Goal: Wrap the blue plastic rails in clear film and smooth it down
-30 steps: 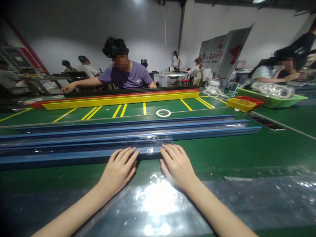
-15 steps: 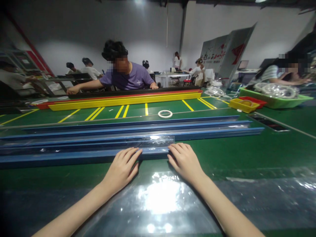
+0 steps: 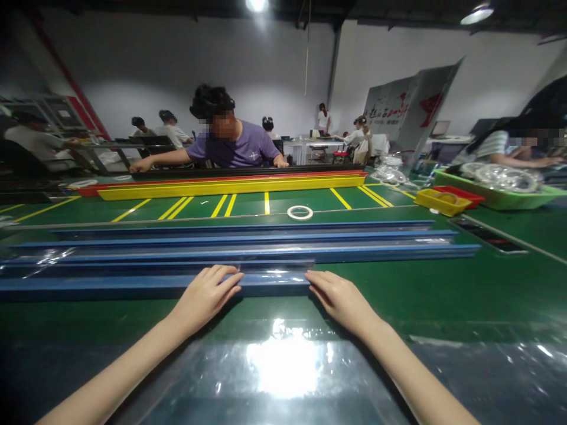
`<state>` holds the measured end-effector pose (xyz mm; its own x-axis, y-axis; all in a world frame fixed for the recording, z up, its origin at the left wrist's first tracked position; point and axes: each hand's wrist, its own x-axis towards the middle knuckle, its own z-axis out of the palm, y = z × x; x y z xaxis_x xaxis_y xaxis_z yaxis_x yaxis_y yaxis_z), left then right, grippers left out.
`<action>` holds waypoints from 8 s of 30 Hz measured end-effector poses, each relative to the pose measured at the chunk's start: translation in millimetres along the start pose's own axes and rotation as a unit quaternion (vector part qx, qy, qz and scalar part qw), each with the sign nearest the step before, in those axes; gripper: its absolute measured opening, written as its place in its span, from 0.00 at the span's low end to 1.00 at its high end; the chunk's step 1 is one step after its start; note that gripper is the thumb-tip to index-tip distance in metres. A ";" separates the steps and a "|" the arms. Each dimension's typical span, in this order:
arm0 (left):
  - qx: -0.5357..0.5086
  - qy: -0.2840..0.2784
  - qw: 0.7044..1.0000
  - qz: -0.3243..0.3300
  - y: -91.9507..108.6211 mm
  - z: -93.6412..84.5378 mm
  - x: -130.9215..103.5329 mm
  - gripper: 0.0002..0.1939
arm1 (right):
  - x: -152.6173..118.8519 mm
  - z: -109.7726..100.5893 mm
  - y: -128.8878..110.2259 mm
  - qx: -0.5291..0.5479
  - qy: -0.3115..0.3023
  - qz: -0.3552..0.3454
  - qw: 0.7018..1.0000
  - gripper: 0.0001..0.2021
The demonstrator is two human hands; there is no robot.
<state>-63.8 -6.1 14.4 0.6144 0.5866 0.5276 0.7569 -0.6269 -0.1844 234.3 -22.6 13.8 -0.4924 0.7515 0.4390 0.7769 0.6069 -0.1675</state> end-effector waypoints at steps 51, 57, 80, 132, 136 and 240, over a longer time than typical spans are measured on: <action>0.010 0.030 0.999 -0.020 8.2 11.5 -4.7 0.11 | -6.3 16.1 1.8 0.087 0.030 0.051 0.994 0.13; 0.017 0.026 0.999 -0.019 7.5 11.9 -4.7 0.11 | -6.7 15.7 1.7 0.092 0.029 0.056 0.994 0.13; 0.003 0.019 1.000 -0.018 8.1 10.0 -6.2 0.10 | -5.7 14.9 -1.7 0.091 0.009 0.054 0.994 0.14; 0.028 0.020 0.999 -0.036 9.5 11.1 -4.9 0.12 | -7.4 16.5 0.8 0.082 0.027 0.055 0.995 0.11; 0.027 0.013 0.999 -0.039 9.5 11.0 -5.6 0.12 | -7.3 17.5 1.1 0.080 0.023 0.056 0.995 0.11; 0.016 0.006 0.995 -0.100 14.8 7.9 -4.3 0.11 | 7.9 -10.5 -8.5 -0.012 0.040 0.015 0.999 0.08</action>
<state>-53.5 -13.9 2.8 0.4480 0.6920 0.5660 0.8709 -0.4809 -0.1014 227.9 -24.5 27.9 -0.4356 0.7459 0.5039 0.8006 0.5770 -0.1619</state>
